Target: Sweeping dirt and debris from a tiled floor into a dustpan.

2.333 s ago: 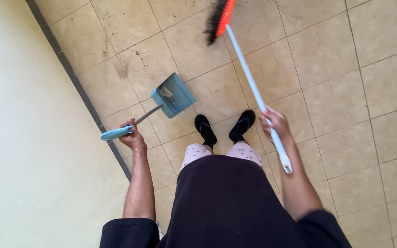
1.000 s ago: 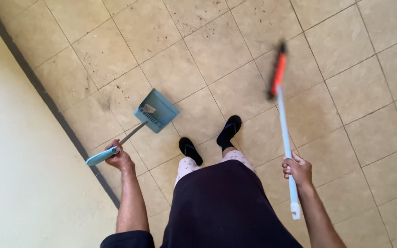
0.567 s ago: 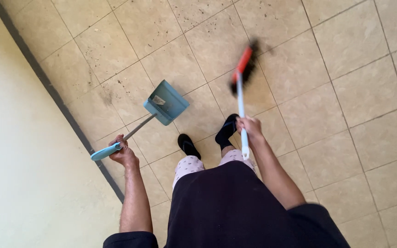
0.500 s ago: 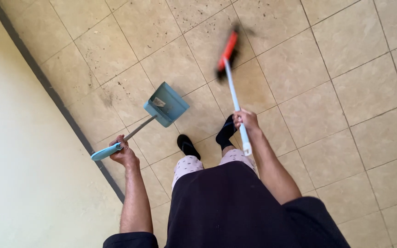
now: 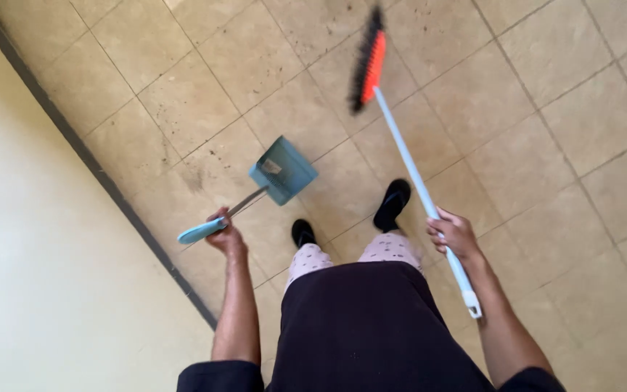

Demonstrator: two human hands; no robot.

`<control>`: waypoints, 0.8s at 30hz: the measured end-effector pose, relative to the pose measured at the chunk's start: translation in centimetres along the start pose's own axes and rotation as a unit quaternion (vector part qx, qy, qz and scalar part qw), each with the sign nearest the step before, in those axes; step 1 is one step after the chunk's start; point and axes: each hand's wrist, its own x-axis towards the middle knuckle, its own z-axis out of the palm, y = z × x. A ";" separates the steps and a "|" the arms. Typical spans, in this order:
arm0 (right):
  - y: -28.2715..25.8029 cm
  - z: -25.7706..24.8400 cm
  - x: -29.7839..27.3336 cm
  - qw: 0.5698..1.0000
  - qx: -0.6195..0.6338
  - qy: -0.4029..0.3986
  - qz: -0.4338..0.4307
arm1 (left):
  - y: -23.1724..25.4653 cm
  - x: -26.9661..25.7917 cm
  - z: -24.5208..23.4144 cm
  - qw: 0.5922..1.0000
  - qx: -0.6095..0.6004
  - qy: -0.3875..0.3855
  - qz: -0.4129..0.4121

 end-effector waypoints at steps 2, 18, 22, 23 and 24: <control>4.6 1.7 -2.7 0.999 0.009 0.033 0.000 | -2.6 2.2 -2.3 0.999 -0.036 -0.020 -0.016; 29.5 3.3 -14.3 0.965 0.109 0.232 0.054 | -1.9 7.9 -7.4 0.996 -0.015 -0.079 -0.038; 34.9 8.7 -7.1 0.958 0.133 0.242 0.077 | -1.0 7.7 -9.8 0.991 -0.067 -0.110 -0.042; 35.4 10.7 -4.6 0.960 0.161 0.210 0.092 | -0.8 7.8 -9.8 0.993 -0.044 -0.102 -0.034; 35.8 12.6 -2.2 0.960 0.188 0.177 0.106 | -0.5 7.8 -9.8 0.995 -0.022 -0.094 -0.027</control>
